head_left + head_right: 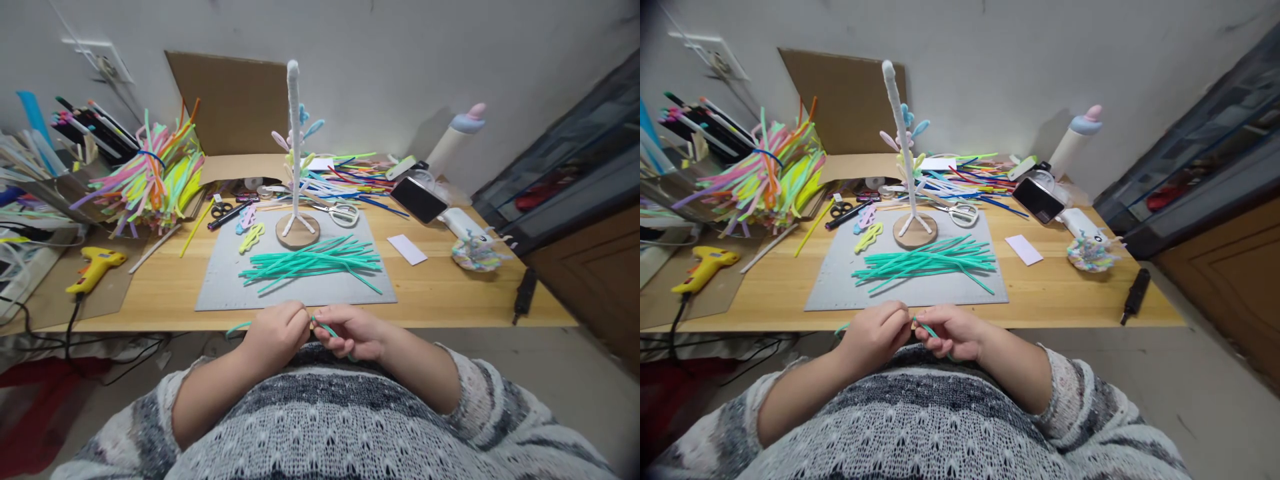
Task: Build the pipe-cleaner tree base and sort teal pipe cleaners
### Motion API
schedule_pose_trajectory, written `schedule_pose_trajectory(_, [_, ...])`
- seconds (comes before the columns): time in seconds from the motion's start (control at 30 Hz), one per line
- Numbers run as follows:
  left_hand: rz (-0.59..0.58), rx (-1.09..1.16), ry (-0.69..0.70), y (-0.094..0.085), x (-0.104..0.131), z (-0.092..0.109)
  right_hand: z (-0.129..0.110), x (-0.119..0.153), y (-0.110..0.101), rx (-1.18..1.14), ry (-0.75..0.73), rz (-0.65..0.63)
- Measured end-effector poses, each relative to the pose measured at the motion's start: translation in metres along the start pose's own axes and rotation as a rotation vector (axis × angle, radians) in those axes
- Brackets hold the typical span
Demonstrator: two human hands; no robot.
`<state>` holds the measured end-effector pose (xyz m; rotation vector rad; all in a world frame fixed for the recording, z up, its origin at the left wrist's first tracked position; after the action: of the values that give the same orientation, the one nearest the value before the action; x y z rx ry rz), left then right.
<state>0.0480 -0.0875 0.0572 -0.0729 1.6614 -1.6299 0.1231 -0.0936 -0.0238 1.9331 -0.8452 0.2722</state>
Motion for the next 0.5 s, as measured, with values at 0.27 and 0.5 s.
schedule_pose_trajectory(0.27, [-0.284,0.488,-0.303,0.021,0.006,-0.021,-0.04,0.026,0.018,1.158,-0.742,0.335])
schedule_pose_trajectory(0.5, [-0.415,0.633,-0.48,0.036,0.017,-0.027,-0.032,0.025,0.014,1.213,-0.642,0.345])
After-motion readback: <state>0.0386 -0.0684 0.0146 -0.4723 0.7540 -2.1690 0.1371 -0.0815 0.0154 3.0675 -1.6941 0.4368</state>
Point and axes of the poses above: each hand's wrist, its own x-axis away from the middle knuckle, its own y-axis out of the palm, z = x × y, the point moved 8 cm from there along -x, towards the middle knuckle, and after that the axes turned 1 degree about y, right-handed, at the moved point
